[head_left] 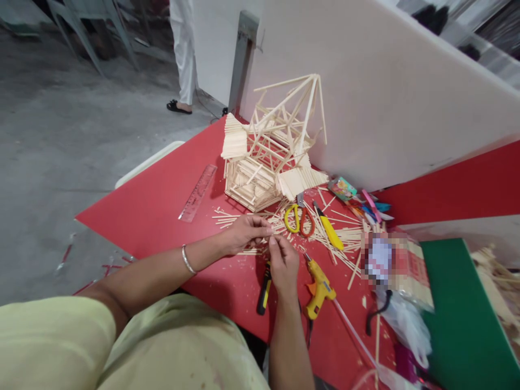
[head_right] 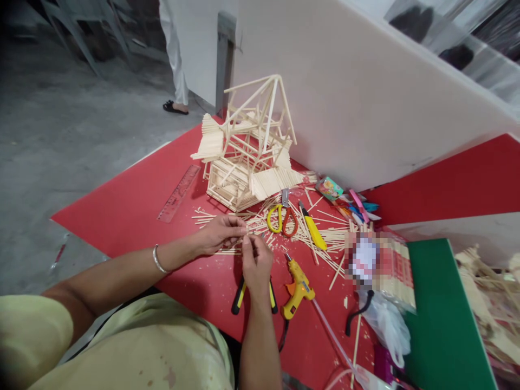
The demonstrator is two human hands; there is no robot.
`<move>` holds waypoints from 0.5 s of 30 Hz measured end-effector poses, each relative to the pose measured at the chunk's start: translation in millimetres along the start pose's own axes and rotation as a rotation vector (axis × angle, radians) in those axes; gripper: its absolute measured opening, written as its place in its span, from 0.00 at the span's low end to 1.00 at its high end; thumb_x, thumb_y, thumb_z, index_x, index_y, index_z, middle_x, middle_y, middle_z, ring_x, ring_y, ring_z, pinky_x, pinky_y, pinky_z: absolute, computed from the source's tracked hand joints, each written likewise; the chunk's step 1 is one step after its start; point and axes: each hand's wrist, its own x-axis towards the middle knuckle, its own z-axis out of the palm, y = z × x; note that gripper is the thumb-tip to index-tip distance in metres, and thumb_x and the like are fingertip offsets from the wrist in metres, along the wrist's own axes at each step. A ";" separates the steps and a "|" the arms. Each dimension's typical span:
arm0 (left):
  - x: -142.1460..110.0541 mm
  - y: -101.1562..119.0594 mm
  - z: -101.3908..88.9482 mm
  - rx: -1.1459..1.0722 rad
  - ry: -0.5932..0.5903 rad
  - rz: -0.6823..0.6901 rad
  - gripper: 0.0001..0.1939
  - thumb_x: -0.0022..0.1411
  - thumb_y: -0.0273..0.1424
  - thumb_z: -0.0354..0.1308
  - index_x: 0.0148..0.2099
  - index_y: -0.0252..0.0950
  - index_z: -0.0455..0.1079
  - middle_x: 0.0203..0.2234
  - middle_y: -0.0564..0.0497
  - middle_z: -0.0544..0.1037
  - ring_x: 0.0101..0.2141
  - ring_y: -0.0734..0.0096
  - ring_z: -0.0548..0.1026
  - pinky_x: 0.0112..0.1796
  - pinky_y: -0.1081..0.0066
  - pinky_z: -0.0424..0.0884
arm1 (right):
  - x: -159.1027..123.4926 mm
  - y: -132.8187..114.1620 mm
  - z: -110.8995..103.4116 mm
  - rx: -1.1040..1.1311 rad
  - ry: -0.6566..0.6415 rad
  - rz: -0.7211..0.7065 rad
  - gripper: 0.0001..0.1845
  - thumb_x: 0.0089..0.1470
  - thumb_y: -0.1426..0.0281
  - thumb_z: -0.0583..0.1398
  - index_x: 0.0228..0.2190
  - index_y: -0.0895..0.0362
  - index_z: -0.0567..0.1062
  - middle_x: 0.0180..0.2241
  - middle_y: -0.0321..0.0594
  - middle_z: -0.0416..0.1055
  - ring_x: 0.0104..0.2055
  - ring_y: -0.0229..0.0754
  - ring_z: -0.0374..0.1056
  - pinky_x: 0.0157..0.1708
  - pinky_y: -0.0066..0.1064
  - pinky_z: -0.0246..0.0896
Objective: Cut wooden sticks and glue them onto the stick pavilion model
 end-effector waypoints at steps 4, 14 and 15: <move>2.0 -2.5 -0.6 0.019 0.021 0.015 0.18 0.47 0.41 0.71 0.32 0.32 0.72 0.13 0.58 0.66 0.13 0.84 0.59 0.15 0.80 0.52 | 1.1 9.2 -0.1 -0.047 0.068 -0.017 0.15 0.61 0.60 0.56 0.37 0.57 0.77 0.30 0.36 0.73 0.31 0.38 0.65 0.33 0.29 0.60; 0.6 -0.3 -0.2 0.093 0.037 0.004 0.18 0.50 0.42 0.69 0.34 0.32 0.73 0.12 0.58 0.67 0.12 0.82 0.60 0.15 0.79 0.54 | 4.1 17.4 1.5 -0.322 0.181 -0.271 0.10 0.60 0.67 0.57 0.37 0.57 0.77 0.33 0.40 0.76 0.35 0.39 0.69 0.37 0.30 0.62; 1.0 -1.0 -0.9 0.102 0.039 0.007 0.18 0.50 0.42 0.69 0.34 0.32 0.73 0.12 0.58 0.67 0.12 0.82 0.60 0.15 0.79 0.54 | 4.1 16.5 1.9 -0.336 0.179 -0.291 0.10 0.60 0.68 0.57 0.37 0.57 0.77 0.33 0.41 0.76 0.35 0.39 0.69 0.38 0.30 0.62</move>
